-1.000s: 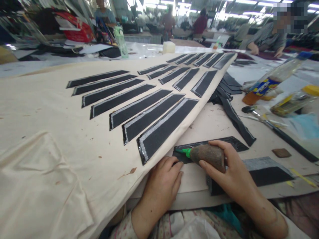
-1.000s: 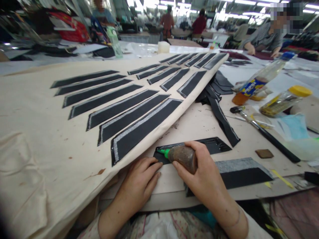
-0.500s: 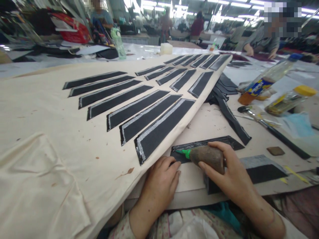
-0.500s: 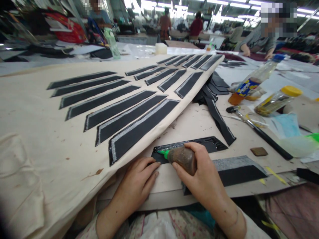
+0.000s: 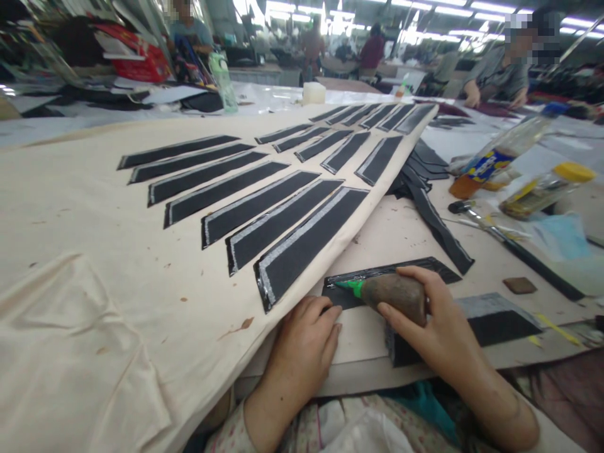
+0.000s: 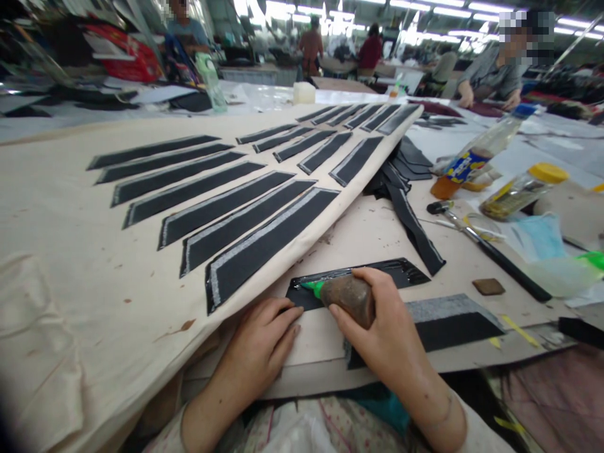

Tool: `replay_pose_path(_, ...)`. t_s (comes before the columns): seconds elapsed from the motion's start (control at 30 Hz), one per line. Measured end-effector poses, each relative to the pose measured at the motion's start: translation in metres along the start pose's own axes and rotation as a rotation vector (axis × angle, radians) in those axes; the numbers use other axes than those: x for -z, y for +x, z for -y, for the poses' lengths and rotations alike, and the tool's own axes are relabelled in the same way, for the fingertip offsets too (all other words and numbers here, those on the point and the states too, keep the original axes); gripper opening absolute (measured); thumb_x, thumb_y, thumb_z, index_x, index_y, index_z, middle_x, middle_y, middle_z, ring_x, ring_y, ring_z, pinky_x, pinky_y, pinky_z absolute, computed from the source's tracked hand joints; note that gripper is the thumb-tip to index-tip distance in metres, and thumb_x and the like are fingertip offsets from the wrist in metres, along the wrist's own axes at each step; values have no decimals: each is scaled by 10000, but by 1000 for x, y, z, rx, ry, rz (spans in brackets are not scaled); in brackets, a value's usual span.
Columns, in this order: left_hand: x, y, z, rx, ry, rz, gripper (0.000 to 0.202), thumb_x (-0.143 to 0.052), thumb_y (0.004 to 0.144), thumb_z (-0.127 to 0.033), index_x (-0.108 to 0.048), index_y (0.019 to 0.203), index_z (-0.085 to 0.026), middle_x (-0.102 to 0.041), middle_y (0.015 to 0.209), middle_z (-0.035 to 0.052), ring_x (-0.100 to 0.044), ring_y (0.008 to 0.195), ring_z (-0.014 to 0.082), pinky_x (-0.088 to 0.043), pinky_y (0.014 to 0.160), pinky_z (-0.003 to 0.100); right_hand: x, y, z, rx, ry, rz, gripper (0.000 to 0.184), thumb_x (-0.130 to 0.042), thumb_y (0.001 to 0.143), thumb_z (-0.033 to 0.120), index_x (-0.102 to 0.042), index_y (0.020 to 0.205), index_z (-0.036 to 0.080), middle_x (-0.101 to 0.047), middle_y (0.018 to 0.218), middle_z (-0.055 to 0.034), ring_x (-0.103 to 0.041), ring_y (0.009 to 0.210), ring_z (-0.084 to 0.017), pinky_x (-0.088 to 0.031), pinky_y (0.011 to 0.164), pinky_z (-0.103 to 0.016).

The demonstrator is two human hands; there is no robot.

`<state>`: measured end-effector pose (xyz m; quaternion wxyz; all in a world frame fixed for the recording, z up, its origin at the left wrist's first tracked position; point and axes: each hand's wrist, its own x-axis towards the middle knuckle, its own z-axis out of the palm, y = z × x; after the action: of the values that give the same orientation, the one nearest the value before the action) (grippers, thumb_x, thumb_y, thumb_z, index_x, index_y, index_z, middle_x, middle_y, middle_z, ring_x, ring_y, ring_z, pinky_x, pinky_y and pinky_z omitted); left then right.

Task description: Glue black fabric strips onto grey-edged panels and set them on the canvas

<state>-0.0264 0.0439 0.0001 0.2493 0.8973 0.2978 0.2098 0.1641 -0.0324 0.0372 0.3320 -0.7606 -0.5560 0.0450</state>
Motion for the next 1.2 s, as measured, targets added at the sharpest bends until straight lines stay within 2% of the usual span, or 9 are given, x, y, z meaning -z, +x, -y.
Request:
replay_pose_path(0.13, 0, 0, 1, 3, -7, -3, 266, -451, 853, -160, -591, 1079, -164, -569, 1070, 97, -520, 993, 235, -459, 874, 413, -3, 4, 2, 13, -1, 7, 466, -608, 746, 427, -441, 1129, 221, -531, 1072, -81, -538, 972, -233, -458, 830, -368)
replay_pose_path(0.37, 0, 0, 0, -3, -16, -18, 257, -452, 853, -159, -597, 1066, -160, -575, 1058, 96, -523, 978, 230, -465, 860, 411, 18, -2, -20, -153, -95, -54, 486, -614, 730, 453, -468, 1129, 218, -534, 1046, -75, -549, 932, -241, -466, 792, -378)
replay_pose_path(0.67, 0, 1, 0, 8, -7, -2, 260, -461, 851, -156, -590, 1076, -173, -572, 1062, 88, -522, 988, 231, -460, 866, 403, -6, 8, 7, 24, -2, 10, 465, -599, 754, 420, -431, 1133, 211, -526, 1076, -88, -533, 978, -237, -453, 825, -370)
replay_pose_path(0.77, 1, 0, 0, 7, -3, 1, 262, -460, 850, -153, -588, 1078, -173, -570, 1062, 86, -521, 985, 229, -458, 866, 401, -4, 10, 4, 22, -12, -4, 467, -600, 752, 426, -435, 1131, 209, -527, 1072, -87, -533, 975, -238, -451, 827, -372)
replay_pose_path(1.0, -1, -2, -2, -21, 60, -18, 259, -454, 858, -155, -585, 1081, -154, -577, 1033, 91, -523, 946, 230, -468, 835, 405, 12, 2, -18, -97, -81, -78, 490, -615, 726, 462, -470, 1122, 213, -530, 1053, -83, -546, 941, -246, -468, 784, -378)
replay_pose_path(1.2, -3, -6, -7, -13, 197, 4, 286, -472, 851, -148, -559, 1123, -148, -593, 1011, 88, -535, 904, 236, -488, 786, 411, 1, 3, -3, 3, -6, 7, 459, -602, 749, 430, -440, 1127, 225, -528, 1065, -86, -544, 954, -240, -469, 813, -389)
